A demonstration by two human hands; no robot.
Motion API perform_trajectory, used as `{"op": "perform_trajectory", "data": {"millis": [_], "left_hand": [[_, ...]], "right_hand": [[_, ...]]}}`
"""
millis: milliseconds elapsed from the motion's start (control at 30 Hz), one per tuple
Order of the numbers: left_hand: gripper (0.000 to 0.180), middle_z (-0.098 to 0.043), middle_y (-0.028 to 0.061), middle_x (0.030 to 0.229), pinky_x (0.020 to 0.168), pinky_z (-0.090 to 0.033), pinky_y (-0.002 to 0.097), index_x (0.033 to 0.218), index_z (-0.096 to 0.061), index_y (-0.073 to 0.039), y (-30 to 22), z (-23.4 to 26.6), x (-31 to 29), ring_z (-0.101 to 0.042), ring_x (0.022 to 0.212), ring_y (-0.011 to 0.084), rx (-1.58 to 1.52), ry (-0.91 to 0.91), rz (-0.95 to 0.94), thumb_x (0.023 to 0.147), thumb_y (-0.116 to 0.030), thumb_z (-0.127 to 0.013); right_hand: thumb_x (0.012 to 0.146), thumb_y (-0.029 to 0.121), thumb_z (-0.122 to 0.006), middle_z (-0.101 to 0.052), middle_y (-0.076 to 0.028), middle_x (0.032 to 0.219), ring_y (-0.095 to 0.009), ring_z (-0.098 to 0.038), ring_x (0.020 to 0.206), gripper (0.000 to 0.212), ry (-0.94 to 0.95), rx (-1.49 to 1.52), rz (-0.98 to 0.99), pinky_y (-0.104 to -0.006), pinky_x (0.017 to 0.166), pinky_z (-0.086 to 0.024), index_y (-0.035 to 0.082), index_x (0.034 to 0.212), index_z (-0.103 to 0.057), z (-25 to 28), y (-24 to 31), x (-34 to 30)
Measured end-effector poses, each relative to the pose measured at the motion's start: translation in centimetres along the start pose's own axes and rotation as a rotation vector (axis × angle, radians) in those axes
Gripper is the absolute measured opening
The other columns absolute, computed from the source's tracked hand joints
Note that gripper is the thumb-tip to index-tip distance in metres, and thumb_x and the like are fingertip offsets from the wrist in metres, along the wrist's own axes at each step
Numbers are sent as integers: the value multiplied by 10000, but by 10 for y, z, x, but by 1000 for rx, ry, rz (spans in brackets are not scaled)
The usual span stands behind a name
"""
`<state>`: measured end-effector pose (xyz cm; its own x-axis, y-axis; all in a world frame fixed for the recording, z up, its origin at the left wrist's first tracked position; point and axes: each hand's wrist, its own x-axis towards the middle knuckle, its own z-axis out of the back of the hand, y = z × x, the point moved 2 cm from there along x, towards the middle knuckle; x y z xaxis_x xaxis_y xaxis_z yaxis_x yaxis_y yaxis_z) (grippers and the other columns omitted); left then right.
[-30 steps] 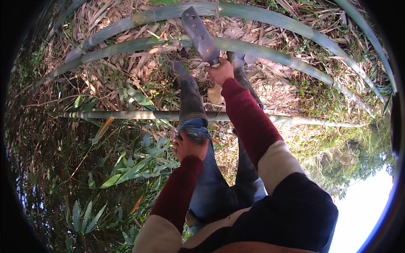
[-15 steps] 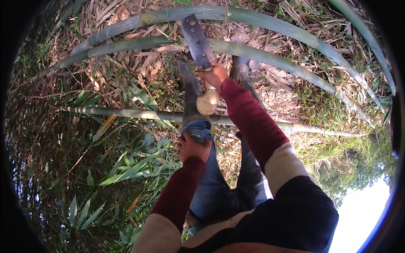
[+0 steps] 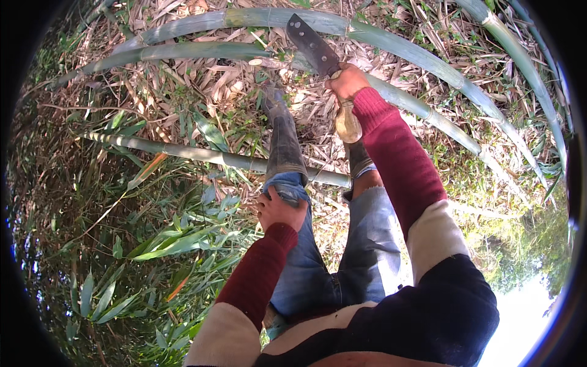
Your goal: The person uses a large machete to cut a standing bamboo stalk near its base. After the stalk falls, the person uses the machete to chop the long stalk into shorter, manageable sections on the ground.
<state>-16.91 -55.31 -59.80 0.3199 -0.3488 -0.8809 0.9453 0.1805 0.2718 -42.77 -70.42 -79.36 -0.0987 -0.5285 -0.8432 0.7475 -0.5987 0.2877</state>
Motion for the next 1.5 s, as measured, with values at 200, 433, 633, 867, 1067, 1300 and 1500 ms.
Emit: {"op": "perform_trajectory", "data": {"millis": [200, 433, 633, 867, 1067, 1300, 1500], "left_hand": [[898, -499, 253, 1316, 930, -519, 549, 1389, -379, -51, 0, -13, -1, -516, 1222, 462, 11, 1, -4, 714, -528, -730], [828, -504, 233, 1279, 1054, -386, 527, 1394, -413, -46, 19, -26, 39, -481, 1222, 442, -254, -236, -131, 770, -498, -717], [841, -513, 226, 1334, 1113, -313, 495, 1375, -494, 35, -76, 158, 235, -432, 1299, 367, -695, -741, -390, 832, -577, -690], [442, -742, 129, 1050, 1018, -433, 388, 1241, -647, 5, -138, 189, 324, -667, 1054, 261, -1067, -307, -685, 1010, -366, -579], [344, -723, 90, 1044, 800, -478, 282, 1252, -551, -76, 16, 202, 294, -684, 1019, 185, -1448, -458, -208, 1096, -291, -331], [319, -603, -23, 962, 908, -477, 368, 1267, -581, -181, 225, -43, 198, -587, 935, 173, -1654, -354, 289, 1051, -385, -464], [235, -610, -61, 918, 860, -426, 374, 1216, -600, -221, 196, -129, 148, -607, 1027, 168, -1817, -146, 525, 1023, -341, -537]], "right_hand": [[763, 131, -624, -707, -212, 880, -364, -707, 837, 431, -148, -356, 426, -454, 782, -564, 18, 1179, -646, 79, 129, -35], [713, 252, -761, -682, -191, 788, -260, -671, 687, 443, -278, 411, 304, -377, 701, -536, -18, 1052, -671, 82, 47, -75], [885, 10, -683, -656, -93, 797, -150, -611, 570, 181, -242, 1293, -204, -289, 512, -537, -32, 1040, -600, 35, -47, -136], [894, 20, -680, -651, -84, 774, -138, -615, 579, 156, -264, 1223, -288, -274, 521, -536, -40, 1030, -632, 21, -102, -177], [902, 33, -706, -637, -87, 783, -149, -626, 616, 247, -170, 1428, -303, -298, 545, -561, -5, 1097, -558, 15, -76, -167], [905, 6, -688, -658, -76, 806, -172, -657, 617, 209, 44, 1514, -238, -304, 568, -568, 1, 1076, -567, -7, -48, -150], [917, -34, -649, -648, -67, 821, -146, -625, 628, 224, -22, 1451, -307, -296, 564, -556, -9, 1121, -561, 3, -63, -166]]}}
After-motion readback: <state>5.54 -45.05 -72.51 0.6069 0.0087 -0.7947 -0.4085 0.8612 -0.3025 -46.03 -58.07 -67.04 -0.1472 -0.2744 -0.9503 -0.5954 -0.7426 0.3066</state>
